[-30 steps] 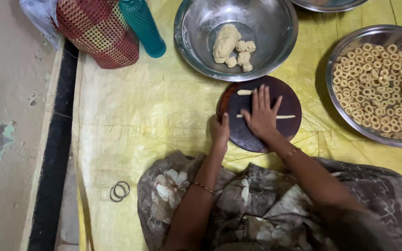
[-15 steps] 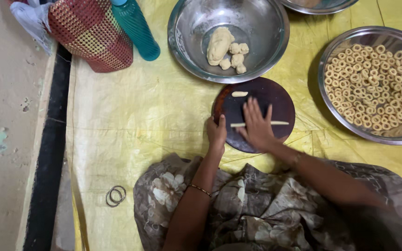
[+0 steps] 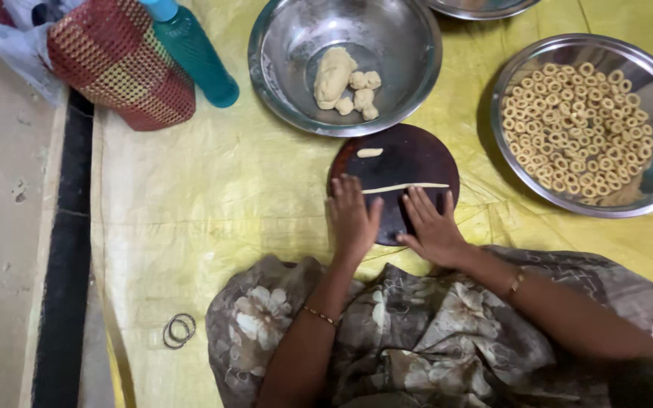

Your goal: The person rolls small pieces of dough into thin ropes on a wooden board, then joins the ends to form rings. The rings are placed into a metal bowl of water. The person repeats this process with multiple dough pieces.

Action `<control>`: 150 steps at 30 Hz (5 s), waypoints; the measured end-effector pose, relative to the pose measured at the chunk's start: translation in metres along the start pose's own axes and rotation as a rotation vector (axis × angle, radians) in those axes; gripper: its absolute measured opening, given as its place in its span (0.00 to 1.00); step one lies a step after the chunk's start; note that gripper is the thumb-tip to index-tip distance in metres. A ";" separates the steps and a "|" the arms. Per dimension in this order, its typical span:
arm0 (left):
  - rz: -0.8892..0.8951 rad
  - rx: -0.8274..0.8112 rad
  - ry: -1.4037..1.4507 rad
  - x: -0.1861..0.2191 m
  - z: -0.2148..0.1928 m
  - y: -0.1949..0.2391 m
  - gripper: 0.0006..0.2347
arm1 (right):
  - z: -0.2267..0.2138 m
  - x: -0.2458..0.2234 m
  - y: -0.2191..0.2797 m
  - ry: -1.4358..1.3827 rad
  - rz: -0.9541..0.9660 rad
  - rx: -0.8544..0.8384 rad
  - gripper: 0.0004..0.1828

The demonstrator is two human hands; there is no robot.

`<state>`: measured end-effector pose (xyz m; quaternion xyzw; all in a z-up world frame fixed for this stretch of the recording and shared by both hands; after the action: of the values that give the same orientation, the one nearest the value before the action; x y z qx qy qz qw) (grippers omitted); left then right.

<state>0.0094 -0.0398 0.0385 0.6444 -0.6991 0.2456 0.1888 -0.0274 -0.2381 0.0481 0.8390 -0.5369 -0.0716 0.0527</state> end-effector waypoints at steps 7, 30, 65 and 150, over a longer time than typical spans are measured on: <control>0.288 -0.248 -0.126 0.055 0.000 0.023 0.39 | -0.033 0.039 0.013 -0.314 0.373 0.119 0.45; 0.341 -0.381 -0.313 0.048 0.001 0.045 0.43 | -0.054 0.103 -0.041 -0.514 0.512 0.476 0.49; 0.325 -0.150 -0.304 0.074 0.072 -0.060 0.42 | -0.064 0.117 -0.042 -0.618 0.528 0.525 0.46; 0.320 -0.076 -0.258 0.111 0.083 -0.082 0.43 | -0.090 0.124 -0.041 -0.751 0.515 0.583 0.46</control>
<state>0.0846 -0.1819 0.0444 0.5435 -0.8198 0.1613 0.0806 0.0766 -0.3330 0.1224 0.5769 -0.7047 -0.1993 -0.3619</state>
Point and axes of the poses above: each hand's wrist, its own y-axis away from the middle knuckle, its own z-axis out of the palm, x = y × z, the point moved 3 cm from there along -y, towards the middle knuckle, and after that the axes turned 1 degree about -x, right-handed, at the moved point
